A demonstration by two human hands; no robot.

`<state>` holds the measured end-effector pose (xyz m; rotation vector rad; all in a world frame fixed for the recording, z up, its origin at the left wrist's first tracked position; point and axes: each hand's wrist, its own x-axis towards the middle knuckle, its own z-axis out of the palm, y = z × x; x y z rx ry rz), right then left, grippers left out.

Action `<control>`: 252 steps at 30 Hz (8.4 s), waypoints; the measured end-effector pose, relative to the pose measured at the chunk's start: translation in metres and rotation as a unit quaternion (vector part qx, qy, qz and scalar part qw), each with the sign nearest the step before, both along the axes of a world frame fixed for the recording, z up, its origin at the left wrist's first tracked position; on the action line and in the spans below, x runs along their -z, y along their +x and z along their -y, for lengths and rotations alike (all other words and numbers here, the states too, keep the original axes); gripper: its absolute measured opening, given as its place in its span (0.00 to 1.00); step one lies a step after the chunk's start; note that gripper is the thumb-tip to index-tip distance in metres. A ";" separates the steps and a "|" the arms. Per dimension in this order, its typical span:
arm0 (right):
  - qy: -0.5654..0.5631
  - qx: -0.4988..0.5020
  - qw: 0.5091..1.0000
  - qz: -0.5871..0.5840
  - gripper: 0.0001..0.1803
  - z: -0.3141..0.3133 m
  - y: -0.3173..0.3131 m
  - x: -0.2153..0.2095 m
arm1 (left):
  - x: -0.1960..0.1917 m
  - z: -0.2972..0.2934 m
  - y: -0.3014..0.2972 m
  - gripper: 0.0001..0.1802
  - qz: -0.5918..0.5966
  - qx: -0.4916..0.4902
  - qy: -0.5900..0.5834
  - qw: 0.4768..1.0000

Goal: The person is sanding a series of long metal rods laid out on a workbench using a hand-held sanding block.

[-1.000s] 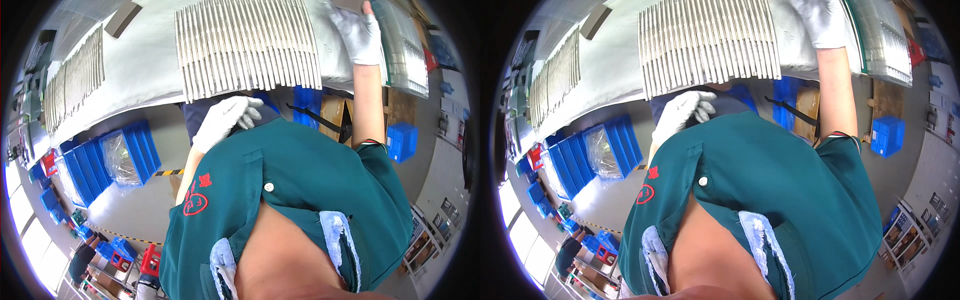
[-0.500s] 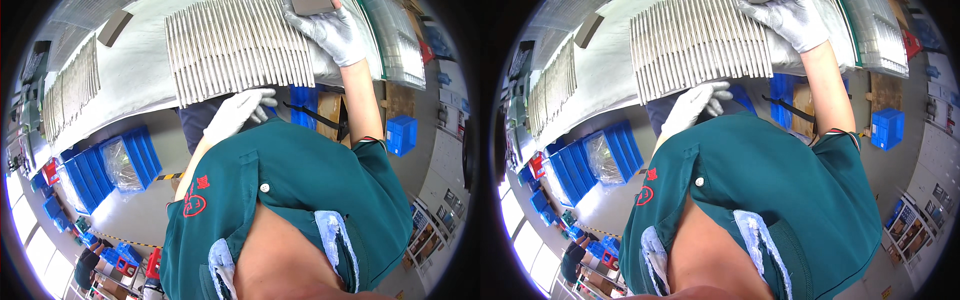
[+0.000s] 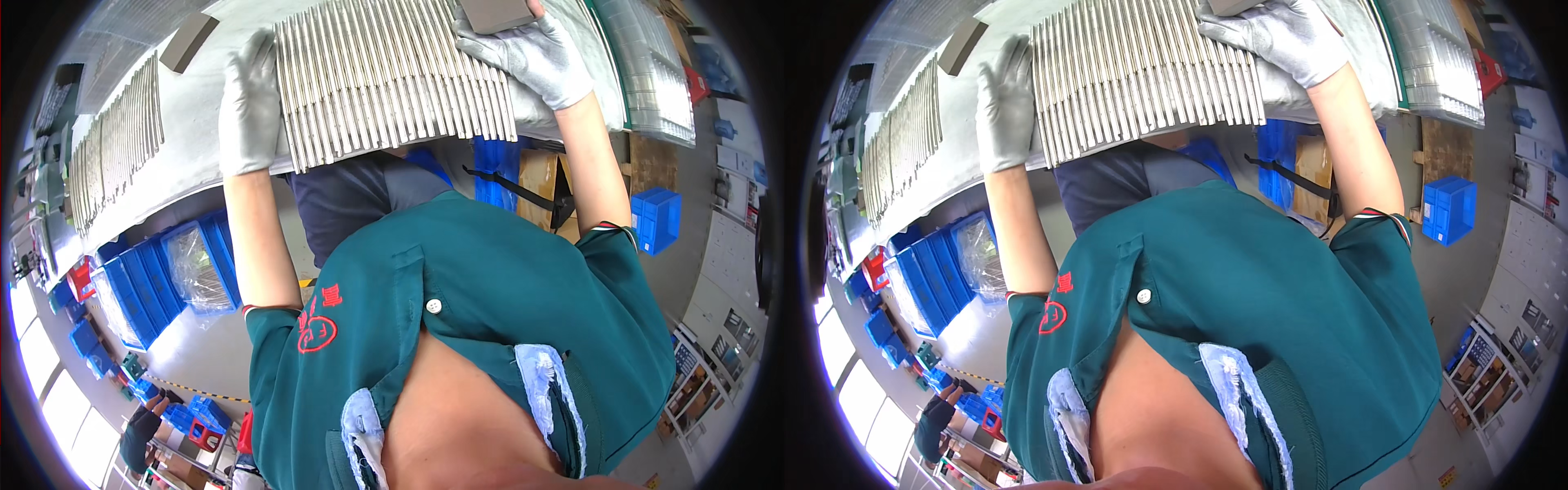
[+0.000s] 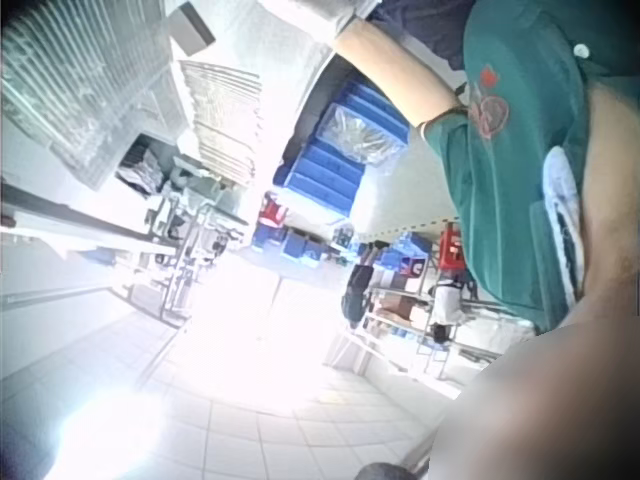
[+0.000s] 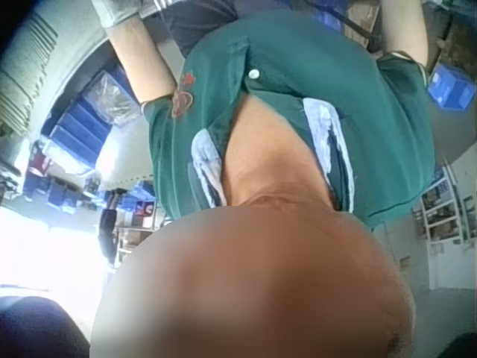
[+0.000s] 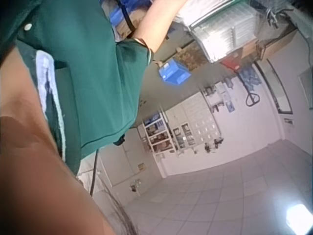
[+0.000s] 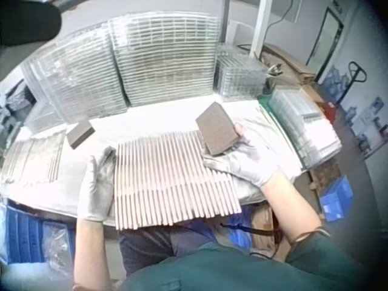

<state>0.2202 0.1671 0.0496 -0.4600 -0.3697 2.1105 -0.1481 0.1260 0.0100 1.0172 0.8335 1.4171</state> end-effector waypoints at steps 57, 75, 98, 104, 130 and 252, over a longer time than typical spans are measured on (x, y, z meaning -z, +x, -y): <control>0.502 -0.152 0.560 0.642 0.26 0.095 0.034 -0.050 | -0.025 0.114 0.173 0.22 -0.120 0.211 -0.329 0.913; 0.619 -0.064 0.329 0.710 0.33 0.107 0.008 -0.062 | -0.027 0.115 0.171 0.21 -0.152 0.202 -0.317 0.914; 0.527 -0.020 0.399 0.750 0.30 0.091 0.072 -0.038 | -0.004 0.108 0.165 0.24 0.055 0.277 -0.403 0.870; 0.632 -0.145 0.404 0.645 0.21 0.098 0.023 -0.037 | 0.009 0.113 0.172 0.21 0.170 0.275 -0.388 0.863; 0.264 0.270 0.775 0.507 0.41 0.086 0.086 -0.020 | 0.008 0.108 0.158 0.29 0.016 0.418 -0.334 0.844; 0.455 -0.101 0.507 0.725 0.27 0.106 0.075 -0.029 | 0.018 0.102 0.186 0.19 0.266 0.376 -0.405 0.790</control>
